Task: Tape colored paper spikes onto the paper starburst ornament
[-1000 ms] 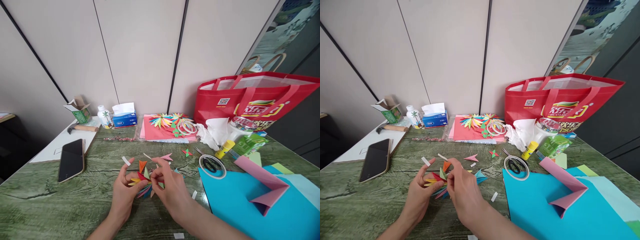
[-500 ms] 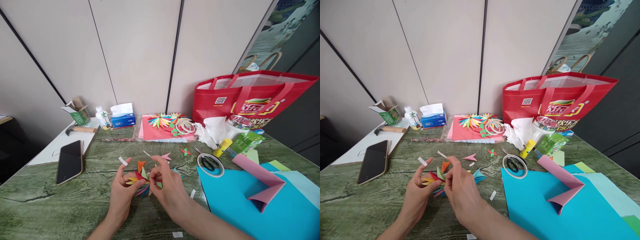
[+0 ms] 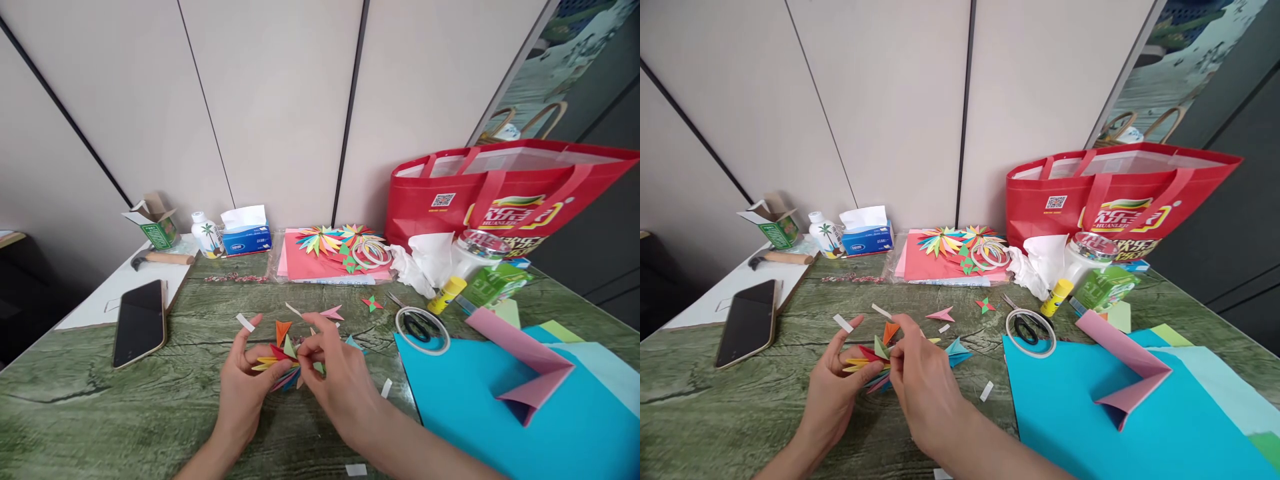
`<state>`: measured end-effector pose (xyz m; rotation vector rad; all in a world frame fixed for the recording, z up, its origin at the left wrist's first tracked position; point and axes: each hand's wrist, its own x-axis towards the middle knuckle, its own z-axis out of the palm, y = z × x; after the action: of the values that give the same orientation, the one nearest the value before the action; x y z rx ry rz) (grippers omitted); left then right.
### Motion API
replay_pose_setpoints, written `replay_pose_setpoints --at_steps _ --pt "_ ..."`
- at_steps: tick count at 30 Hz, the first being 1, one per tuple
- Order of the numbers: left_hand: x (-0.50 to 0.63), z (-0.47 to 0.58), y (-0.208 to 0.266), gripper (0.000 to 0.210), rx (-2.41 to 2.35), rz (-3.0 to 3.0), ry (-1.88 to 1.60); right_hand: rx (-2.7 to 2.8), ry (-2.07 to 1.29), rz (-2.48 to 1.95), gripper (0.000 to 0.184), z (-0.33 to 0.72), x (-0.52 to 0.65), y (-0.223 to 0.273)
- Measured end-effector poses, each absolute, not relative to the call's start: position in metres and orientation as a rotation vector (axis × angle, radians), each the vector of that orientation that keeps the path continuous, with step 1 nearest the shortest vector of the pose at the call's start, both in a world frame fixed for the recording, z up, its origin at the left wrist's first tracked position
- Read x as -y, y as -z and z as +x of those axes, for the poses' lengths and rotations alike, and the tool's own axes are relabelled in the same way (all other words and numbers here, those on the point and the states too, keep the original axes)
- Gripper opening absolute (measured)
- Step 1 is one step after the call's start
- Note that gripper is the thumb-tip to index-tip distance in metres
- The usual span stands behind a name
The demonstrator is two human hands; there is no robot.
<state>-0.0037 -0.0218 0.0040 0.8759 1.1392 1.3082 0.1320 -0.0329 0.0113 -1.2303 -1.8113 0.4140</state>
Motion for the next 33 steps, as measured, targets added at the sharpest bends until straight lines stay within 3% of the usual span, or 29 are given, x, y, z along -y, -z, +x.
replay_pose_setpoints --at_steps 33 --pt "0.0227 -0.0009 -0.0045 0.080 -1.191 0.922 -1.316 1.793 -0.278 -1.249 0.051 0.1297 0.0342 -0.0068"
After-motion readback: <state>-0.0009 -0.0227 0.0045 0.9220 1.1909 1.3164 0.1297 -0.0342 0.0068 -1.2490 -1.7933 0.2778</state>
